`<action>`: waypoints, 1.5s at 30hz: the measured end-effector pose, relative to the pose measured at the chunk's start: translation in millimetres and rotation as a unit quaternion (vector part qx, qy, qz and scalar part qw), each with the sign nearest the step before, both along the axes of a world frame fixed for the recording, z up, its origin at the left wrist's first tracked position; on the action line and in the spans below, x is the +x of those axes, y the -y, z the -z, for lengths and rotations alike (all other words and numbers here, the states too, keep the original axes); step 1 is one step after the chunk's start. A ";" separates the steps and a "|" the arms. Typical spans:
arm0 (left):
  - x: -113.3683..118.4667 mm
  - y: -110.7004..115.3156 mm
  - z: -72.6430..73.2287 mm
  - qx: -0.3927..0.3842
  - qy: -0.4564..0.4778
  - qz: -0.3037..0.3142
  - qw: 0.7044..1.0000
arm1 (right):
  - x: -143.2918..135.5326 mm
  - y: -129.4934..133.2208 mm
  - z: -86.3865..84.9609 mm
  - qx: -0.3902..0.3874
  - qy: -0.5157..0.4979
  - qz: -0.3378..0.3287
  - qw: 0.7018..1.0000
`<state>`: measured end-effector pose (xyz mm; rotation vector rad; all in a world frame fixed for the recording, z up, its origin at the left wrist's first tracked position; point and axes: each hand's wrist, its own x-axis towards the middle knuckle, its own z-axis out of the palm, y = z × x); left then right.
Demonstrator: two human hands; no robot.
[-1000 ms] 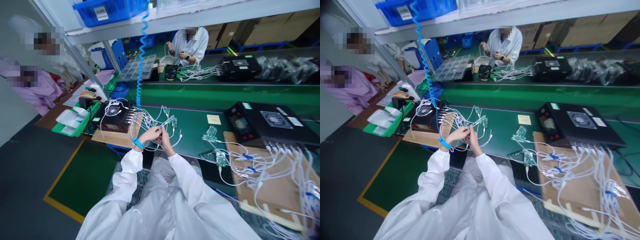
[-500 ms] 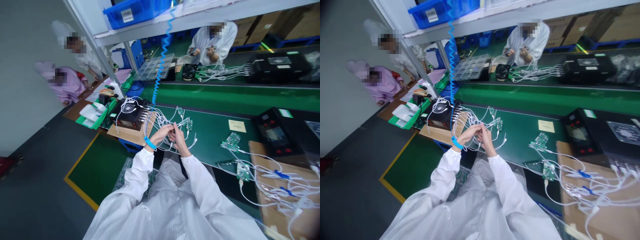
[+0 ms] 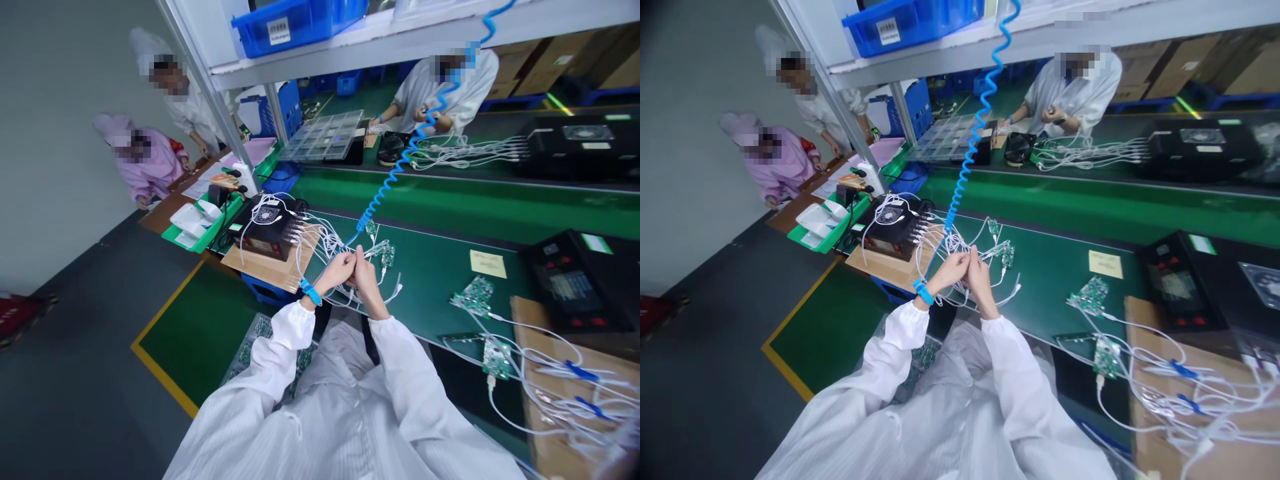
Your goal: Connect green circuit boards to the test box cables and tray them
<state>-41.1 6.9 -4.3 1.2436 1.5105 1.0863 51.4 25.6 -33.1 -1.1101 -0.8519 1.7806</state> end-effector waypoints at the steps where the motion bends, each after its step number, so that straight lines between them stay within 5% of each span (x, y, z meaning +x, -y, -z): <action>1: 1.5 -0.1 0.8 0.001 -0.006 -0.004 1.000 | -1.2 0.4 -0.1 0.000 0.002 0.011 1.000; 8: 11.1 -3.6 8.4 0.004 -0.021 -0.055 0.998 | -6.2 2.5 -3.7 -0.020 -0.007 0.075 0.997; 23: 16.8 -6.3 9.5 -0.045 0.095 -0.057 0.993 | -0.8 1.8 -14.1 -0.064 -0.094 0.060 0.992; 32: 18.3 -8.2 -2.1 -0.025 0.124 -0.065 0.990 | 6.7 -8.9 -3.6 -0.082 -0.211 0.060 0.972; 38: 18.4 5.1 -4.5 0.072 -0.116 -0.029 0.990 | 18.3 -24.0 -4.7 -0.060 -0.294 0.112 0.947; 43: 17.4 18.4 11.7 0.012 -0.229 0.096 0.968 | 24.6 -39.1 -8.1 -0.053 -0.316 0.150 0.935; 45: 19.6 20.2 17.5 0.018 -0.237 0.094 0.967 | 23.6 -44.6 -7.1 -0.057 -0.312 0.148 0.937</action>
